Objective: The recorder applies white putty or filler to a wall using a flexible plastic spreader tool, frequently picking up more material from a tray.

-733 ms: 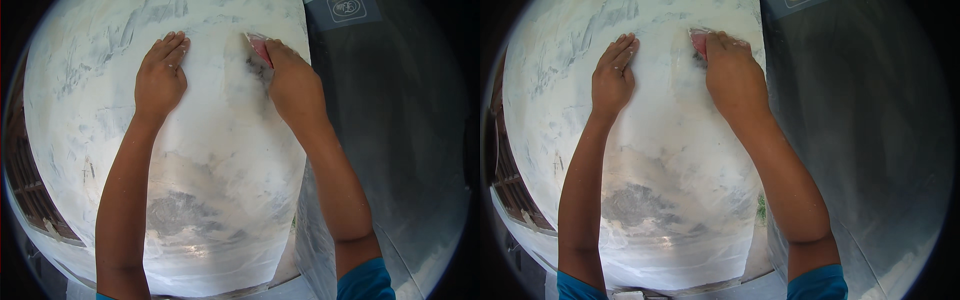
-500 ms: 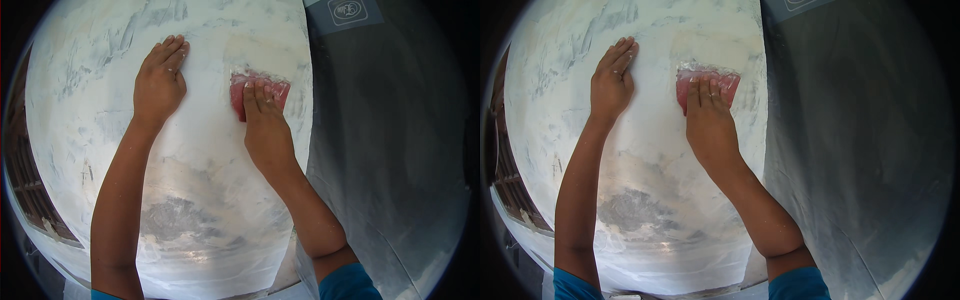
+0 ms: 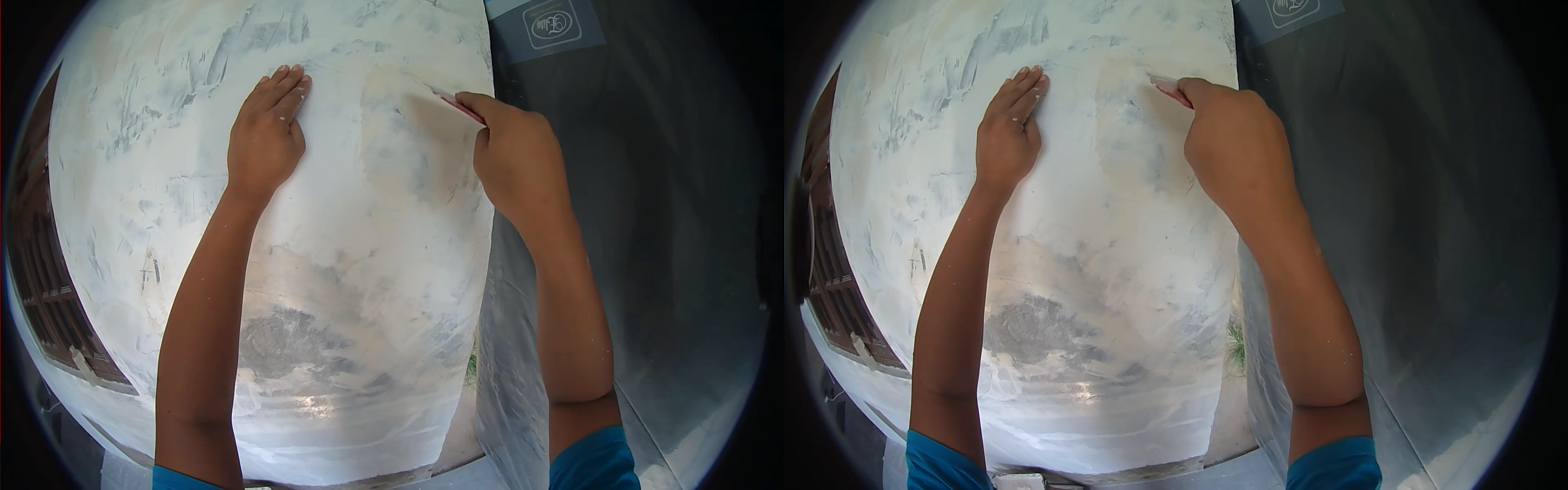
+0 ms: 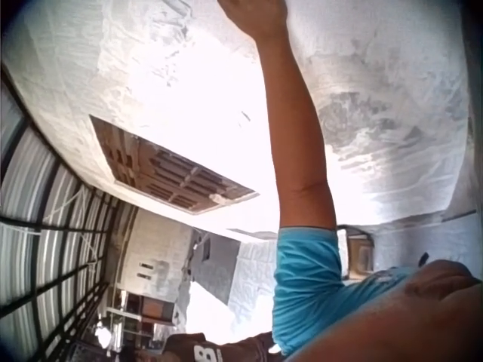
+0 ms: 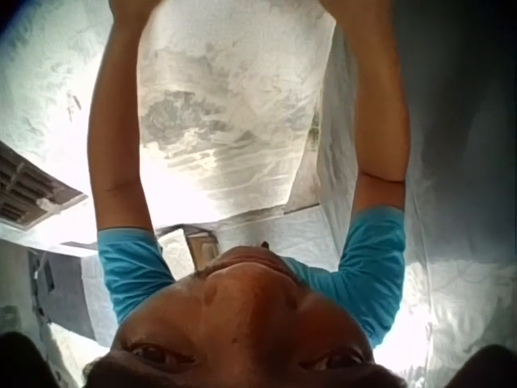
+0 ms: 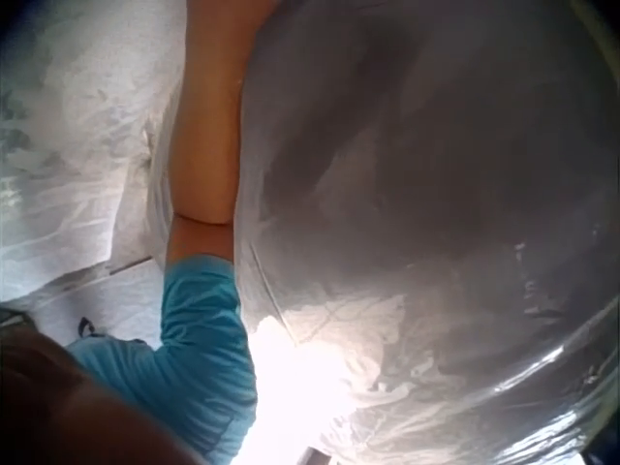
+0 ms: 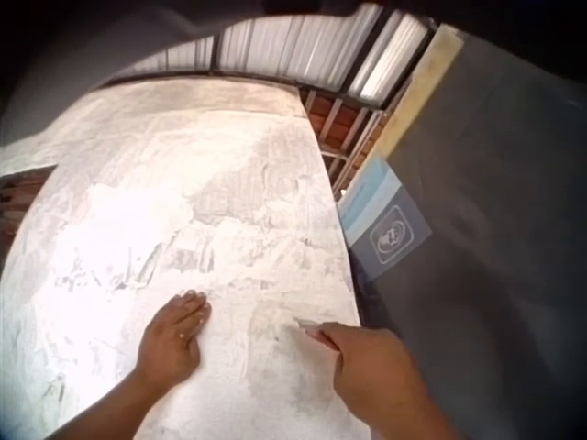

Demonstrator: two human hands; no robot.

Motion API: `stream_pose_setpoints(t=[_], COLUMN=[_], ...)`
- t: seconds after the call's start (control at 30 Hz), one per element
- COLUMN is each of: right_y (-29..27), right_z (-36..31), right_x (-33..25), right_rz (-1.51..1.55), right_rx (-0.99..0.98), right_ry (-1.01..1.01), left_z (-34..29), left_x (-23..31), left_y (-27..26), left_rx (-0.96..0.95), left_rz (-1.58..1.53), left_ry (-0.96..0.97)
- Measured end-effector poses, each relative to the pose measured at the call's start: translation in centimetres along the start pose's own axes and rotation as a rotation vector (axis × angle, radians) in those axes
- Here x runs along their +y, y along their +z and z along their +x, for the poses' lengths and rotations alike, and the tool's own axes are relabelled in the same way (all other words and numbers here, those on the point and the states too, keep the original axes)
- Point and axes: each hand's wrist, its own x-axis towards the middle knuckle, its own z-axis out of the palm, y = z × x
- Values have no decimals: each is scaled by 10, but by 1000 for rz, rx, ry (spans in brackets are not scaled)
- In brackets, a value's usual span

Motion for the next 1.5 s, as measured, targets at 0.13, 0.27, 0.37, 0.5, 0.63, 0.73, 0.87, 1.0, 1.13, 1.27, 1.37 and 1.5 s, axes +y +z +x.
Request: stream_pose_setpoints(t=[0.13, 0.27, 0.37, 0.5, 0.63, 0.73, 0.87, 1.0, 1.13, 1.27, 1.37, 1.5], right_y=[15, 29, 34, 44, 59, 66, 62, 34, 10, 31, 61, 61], right_z=[57, 66, 57, 40, -5, -55, -97, -59, 19, 23, -35, -126], right_x=[21, 15, 7, 10, 11, 10, 6, 14, 28, 39, 49, 35], right_rz=[-144, -215, -242, -222, -96, -147, -209, -78, -181, -217, -181, -222], right_rx=[114, 192, 123, 143, 94, 165, 107, 126, 112, 120, 281, 88], right_ry=[-181, -290, -240, -239, -196, -288, -320, -210, -53, -61, -233, -101], left_z=[3, 0, 0, -1, -1, 0, 0, -2, 0, 0, -2, -1], left_x=[3, 0, -2, -1, -2, 0, 1, -3, 2, -1, -3, 2], left_y=[2, 2, 3, 3, 2, 4, 4, 2, 3, 3, 2, 4], left_rx=[6, 10, 17, 13, 14, 19, 22, 14, 16, 12, 8, 14], left_rz=[-8, -2, -7, 5, 2, -3, 6, -2, -9, -8, -4, -8], left_ry=[7, 3, 11, 15, 4, 8, 2, -12, 3, 15, 3, -15])
